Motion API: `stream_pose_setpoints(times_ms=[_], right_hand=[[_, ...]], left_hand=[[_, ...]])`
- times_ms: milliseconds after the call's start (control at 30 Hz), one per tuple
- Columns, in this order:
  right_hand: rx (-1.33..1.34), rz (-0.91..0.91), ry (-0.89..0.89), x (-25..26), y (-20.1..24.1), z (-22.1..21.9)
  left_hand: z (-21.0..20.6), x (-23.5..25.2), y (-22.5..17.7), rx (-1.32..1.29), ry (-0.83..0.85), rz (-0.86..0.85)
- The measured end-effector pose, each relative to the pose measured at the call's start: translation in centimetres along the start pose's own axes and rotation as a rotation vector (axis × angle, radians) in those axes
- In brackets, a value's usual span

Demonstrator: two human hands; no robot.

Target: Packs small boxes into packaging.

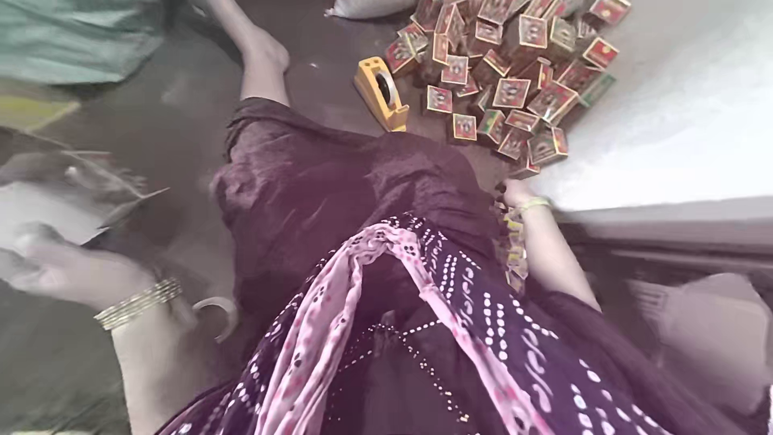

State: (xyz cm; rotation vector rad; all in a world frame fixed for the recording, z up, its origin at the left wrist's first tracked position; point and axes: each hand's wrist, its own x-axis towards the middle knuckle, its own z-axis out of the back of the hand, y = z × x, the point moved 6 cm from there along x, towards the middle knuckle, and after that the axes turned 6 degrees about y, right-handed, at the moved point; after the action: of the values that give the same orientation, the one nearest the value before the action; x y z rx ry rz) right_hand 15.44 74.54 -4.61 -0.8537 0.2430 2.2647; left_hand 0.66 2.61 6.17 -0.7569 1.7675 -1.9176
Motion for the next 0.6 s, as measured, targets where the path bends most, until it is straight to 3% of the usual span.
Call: stream_pose_setpoints(times_ms=[100,133,300,400,500,600], right_hand=[[-0.002,-0.01,-0.024,-0.5,-0.8,-2.1],[0.018,0.006,-0.033,-0.3,-1.0,-2.7],[0.029,0.021,-0.018,-0.7,-1.3,-4.1],[-0.046,0.017,0.085,-0.9,-0.5,-4.4],[-0.007,0.034,0.051,-1.7,0.3,-3.6],[0.148,0.076,-0.134,-2.7,1.3,-1.6]], left_hand=[[-4.7,-3.1,-1.3,-0.336,0.47,-0.075],[-6.7,-4.7,-1.7,-0.349,0.612,-0.027],[-16.1,-17.6,-2.3,-0.078,1.205,0.537],[-19.0,-22.5,0.9,-0.211,1.44,0.72],[-19.2,-25.1,0.3,-0.217,1.609,0.59],[-19.4,-25.6,1.7,0.009,1.732,0.385]])
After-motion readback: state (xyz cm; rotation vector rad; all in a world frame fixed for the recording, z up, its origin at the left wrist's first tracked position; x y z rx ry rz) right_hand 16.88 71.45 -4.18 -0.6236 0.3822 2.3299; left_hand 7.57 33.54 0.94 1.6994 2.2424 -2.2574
